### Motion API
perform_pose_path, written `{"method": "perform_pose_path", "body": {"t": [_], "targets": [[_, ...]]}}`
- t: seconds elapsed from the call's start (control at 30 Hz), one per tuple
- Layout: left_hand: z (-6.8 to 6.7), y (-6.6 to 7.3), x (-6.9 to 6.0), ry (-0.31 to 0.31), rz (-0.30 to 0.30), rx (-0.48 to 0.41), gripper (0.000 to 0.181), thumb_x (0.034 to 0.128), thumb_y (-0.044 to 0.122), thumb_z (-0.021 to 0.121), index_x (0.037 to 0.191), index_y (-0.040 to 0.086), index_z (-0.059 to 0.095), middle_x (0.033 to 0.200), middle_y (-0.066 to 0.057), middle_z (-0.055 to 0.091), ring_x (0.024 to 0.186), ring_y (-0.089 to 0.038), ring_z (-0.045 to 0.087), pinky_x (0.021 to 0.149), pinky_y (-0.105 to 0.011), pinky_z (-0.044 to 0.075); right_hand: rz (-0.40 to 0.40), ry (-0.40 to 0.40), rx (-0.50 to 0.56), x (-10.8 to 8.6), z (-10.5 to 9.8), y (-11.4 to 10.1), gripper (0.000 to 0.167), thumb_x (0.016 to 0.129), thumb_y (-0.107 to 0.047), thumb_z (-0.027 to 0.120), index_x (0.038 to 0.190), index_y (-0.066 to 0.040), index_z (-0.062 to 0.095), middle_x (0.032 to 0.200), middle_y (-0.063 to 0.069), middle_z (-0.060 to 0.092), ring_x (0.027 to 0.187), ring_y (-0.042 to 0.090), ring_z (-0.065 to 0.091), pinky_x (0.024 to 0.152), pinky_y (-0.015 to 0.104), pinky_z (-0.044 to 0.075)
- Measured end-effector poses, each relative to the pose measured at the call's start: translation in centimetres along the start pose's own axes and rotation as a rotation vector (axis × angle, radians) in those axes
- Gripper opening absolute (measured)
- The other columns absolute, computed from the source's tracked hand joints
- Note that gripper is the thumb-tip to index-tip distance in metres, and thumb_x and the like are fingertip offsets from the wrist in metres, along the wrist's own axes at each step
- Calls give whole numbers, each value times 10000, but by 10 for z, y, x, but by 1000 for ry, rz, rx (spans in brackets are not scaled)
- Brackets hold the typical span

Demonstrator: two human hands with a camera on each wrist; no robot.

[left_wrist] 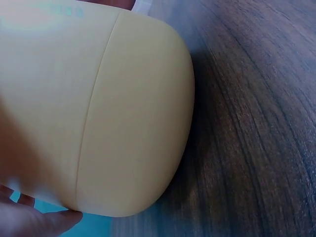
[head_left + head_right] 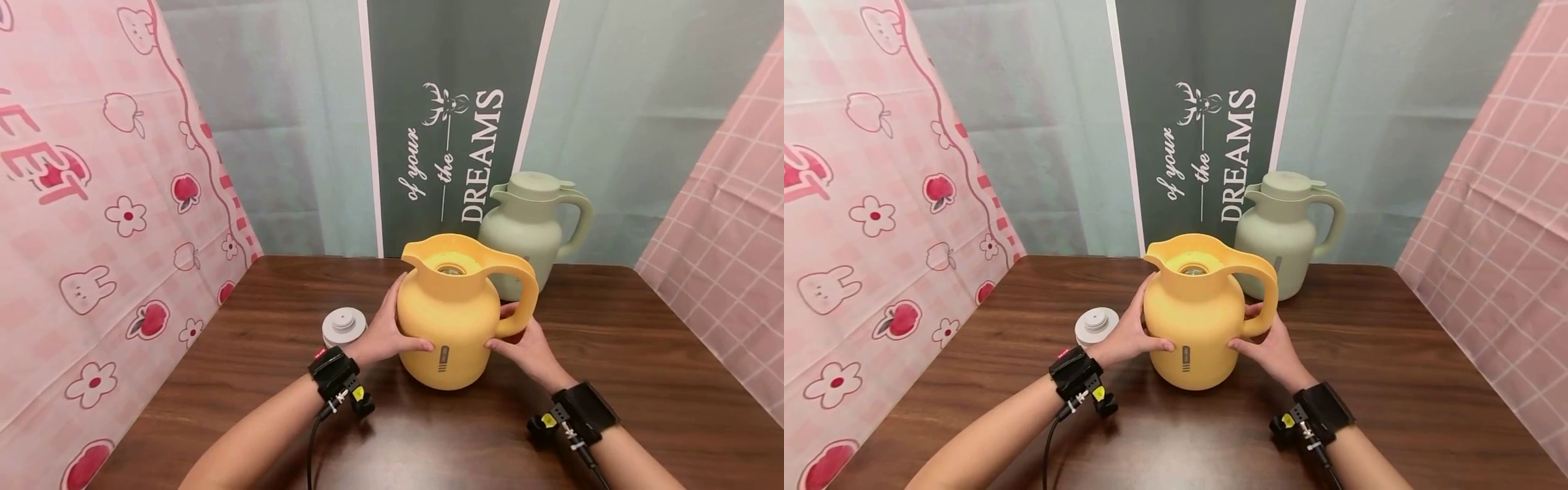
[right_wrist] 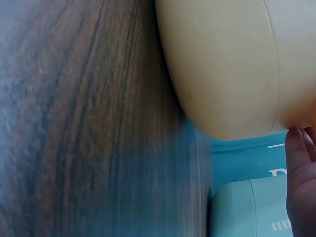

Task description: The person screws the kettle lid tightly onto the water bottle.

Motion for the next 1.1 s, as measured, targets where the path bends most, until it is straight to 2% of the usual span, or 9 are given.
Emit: {"method": "perform_pose_path", "body": {"t": [0.17,0.27,0.37,0.5,0.67,0.77,0.9,1.0,1.1], "targets": [[-4,-14,0,-14,-32,54,1288,632,444,866,1524,226,-37,1551,37,133,1374,-103,232,1091,-384,254,-2,-37,49,-3,-2,-1,449,836,82,664,1213,-2,435,1110,-15,544,927,73,579,746,220,497],[-11,-27,-5,-20,-86,147,1247,657,423,861,1515,311,-36,1546,99,128,1382,-78,210,1091,-412,259,-31,-100,152,-4,-4,-6,530,878,86,605,1350,13,375,1243,-11,534,1071,78,558,822,216,481],[-23,-27,-14,-19,-134,235,1217,667,454,846,1523,290,-3,1554,37,146,1392,-132,208,1089,-458,255,-76,-109,183,-5,-7,-18,671,880,114,582,1454,-16,260,1371,45,476,1219,113,484,906,206,437],[-42,-25,-27,7,-146,296,1174,686,414,846,1529,267,42,1556,-15,171,1398,-166,207,1086,-480,258,-150,-3,67,-5,-10,-43,845,808,166,640,1490,-93,212,1440,92,398,1298,149,397,963,182,357],[-71,-17,-44,86,-121,374,1156,651,424,865,1519,306,110,1543,-1,211,1390,-163,227,1071,-501,274,-248,101,-73,2,-9,-82,988,706,226,696,1498,-62,180,1489,113,306,1354,170,308,1028,179,287],[-87,-17,-53,128,-136,431,1153,635,420,875,1518,278,149,1531,-29,236,1378,-196,257,1061,-511,288,-282,139,-172,10,-6,-100,1006,668,206,741,1488,-61,222,1485,90,298,1363,180,281,1056,189,262],[-100,-31,-60,123,-207,526,1161,650,412,868,1524,165,144,1523,-117,243,1373,-263,264,1063,-503,290,-402,177,-356,19,4,-111,826,764,-224,814,1425,-23,362,1460,126,346,1384,263,239,1121,321,178],[-102,-49,-65,97,-265,571,1177,664,426,855,1521,86,123,1518,-176,229,1376,-304,250,1068,-502,280,-517,225,-470,23,13,-114,908,743,-563,728,1356,39,433,1418,206,390,1381,356,220,1120,479,119],[-103,-67,-71,85,-308,595,1197,670,454,843,1512,27,107,1509,-225,221,1373,-336,248,1070,-504,277,-538,275,-503,24,18,-115,924,745,-620,689,1338,47,448,1385,216,422,1358,375,259,1101,522,138]]}}
Point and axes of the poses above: each hand's wrist, its own x-axis towards the middle knuckle, its own z-axis out of the palm, y = z × x, the point moved 4 cm from there along x, towards the middle knuckle
